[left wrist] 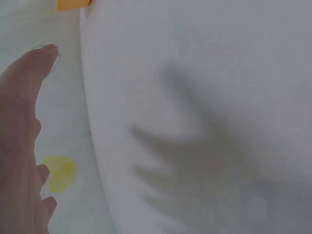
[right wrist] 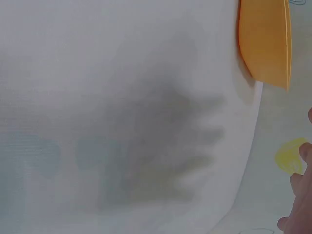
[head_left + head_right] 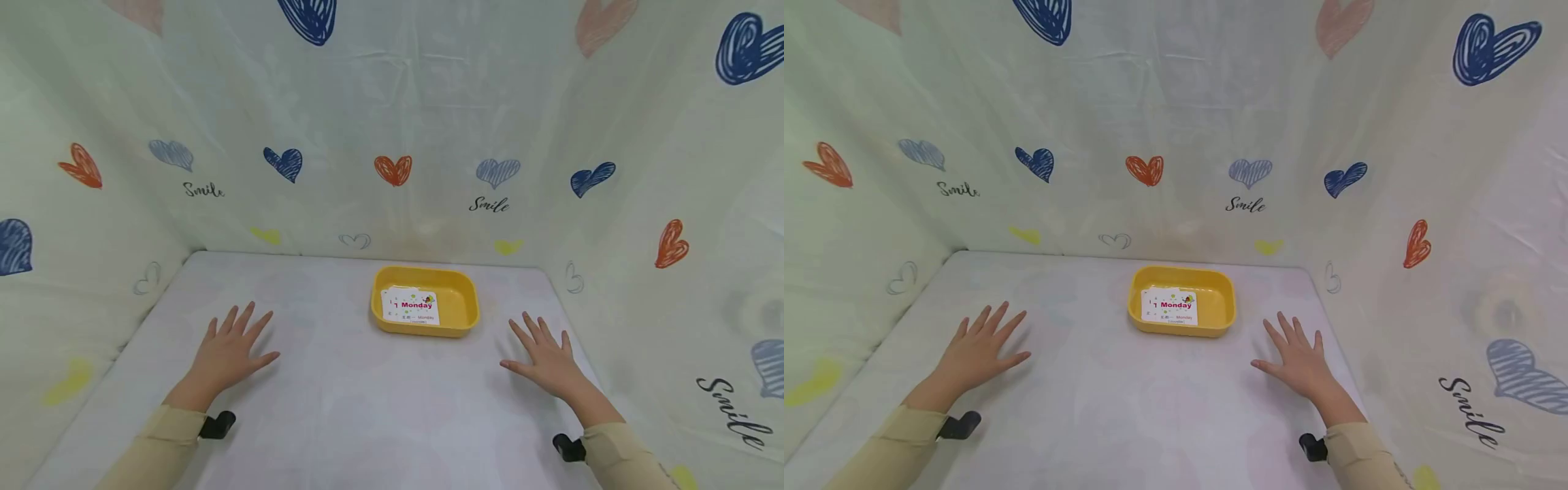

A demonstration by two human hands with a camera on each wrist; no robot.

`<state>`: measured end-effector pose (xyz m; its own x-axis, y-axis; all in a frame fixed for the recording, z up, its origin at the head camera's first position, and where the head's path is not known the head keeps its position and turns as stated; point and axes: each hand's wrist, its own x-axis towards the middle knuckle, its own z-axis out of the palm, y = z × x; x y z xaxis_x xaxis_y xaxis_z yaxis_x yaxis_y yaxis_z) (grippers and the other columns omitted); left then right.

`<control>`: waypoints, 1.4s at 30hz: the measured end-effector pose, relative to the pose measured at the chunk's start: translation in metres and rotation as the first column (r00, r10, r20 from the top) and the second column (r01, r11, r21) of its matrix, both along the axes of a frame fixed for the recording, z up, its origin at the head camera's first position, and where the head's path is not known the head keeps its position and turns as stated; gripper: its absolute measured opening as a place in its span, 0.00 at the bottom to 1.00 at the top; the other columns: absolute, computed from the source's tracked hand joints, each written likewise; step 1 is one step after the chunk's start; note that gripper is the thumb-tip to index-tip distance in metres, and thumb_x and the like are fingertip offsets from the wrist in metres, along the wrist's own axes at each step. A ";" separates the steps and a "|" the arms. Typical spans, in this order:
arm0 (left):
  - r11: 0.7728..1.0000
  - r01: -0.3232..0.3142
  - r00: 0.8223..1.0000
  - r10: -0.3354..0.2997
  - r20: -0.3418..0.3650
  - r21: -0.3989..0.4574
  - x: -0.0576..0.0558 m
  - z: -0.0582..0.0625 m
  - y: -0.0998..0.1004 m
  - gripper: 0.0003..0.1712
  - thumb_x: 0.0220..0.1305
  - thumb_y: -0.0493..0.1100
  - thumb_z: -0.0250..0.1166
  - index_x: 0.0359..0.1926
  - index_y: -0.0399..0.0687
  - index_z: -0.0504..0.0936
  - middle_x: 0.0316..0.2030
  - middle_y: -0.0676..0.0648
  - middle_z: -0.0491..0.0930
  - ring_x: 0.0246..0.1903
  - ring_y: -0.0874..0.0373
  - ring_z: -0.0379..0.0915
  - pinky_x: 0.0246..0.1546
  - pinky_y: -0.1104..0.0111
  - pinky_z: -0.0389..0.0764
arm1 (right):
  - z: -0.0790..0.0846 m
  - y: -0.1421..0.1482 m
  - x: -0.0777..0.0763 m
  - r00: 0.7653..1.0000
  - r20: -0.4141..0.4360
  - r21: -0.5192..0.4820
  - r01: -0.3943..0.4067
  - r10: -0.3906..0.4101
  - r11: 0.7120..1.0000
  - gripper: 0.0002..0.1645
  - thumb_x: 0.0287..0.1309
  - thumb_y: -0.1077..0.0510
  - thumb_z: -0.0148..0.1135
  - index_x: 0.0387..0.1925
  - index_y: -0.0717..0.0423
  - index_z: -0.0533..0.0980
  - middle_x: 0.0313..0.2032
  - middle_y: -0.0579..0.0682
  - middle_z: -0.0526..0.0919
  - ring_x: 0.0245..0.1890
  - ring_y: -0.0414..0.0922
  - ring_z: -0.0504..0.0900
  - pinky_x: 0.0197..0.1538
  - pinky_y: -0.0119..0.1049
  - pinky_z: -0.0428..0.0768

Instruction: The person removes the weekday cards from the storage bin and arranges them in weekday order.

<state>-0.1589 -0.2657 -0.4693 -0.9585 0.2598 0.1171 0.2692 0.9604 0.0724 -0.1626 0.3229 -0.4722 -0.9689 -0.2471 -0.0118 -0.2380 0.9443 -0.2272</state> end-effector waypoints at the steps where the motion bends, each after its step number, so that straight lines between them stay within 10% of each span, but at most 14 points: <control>1: 1.000 0.003 1.000 -0.003 -0.001 0.002 -0.001 0.001 0.001 0.47 0.57 0.66 0.65 0.71 0.46 0.64 0.70 0.30 0.54 0.67 0.27 0.47 0.61 0.30 0.48 | 0.001 0.000 -0.001 1.000 0.005 -0.009 -0.001 0.001 1.000 0.54 0.56 0.31 0.61 0.75 0.52 0.54 0.74 0.63 0.45 0.72 0.67 0.41 0.62 0.75 0.30; 25: 0.979 0.042 0.989 -0.069 0.130 0.198 -0.056 0.001 0.075 0.54 0.55 0.67 0.67 0.74 0.45 0.57 0.71 0.31 0.53 0.68 0.30 0.49 0.62 0.32 0.53 | 0.026 -0.021 -0.052 0.990 0.128 -0.389 -0.005 0.059 0.921 0.61 0.49 0.38 0.72 0.75 0.53 0.51 0.74 0.62 0.46 0.72 0.66 0.46 0.63 0.71 0.54; 42: 0.848 -0.141 0.911 -0.092 0.403 0.510 -0.090 -0.013 0.159 0.51 0.58 0.58 0.69 0.76 0.54 0.54 0.73 0.40 0.54 0.71 0.41 0.49 0.65 0.42 0.58 | 0.025 -0.075 -0.110 0.964 0.251 -0.515 0.057 0.087 0.855 0.51 0.46 0.45 0.76 0.69 0.55 0.65 0.68 0.59 0.64 0.66 0.60 0.62 0.65 0.58 0.66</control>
<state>-0.2492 -0.1065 -0.4825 -0.9548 0.2472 -0.1649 0.0819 0.7524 0.6537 -0.2729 0.2484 -0.4469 -0.9452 -0.3015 -0.1256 -0.1166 0.6708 -0.7324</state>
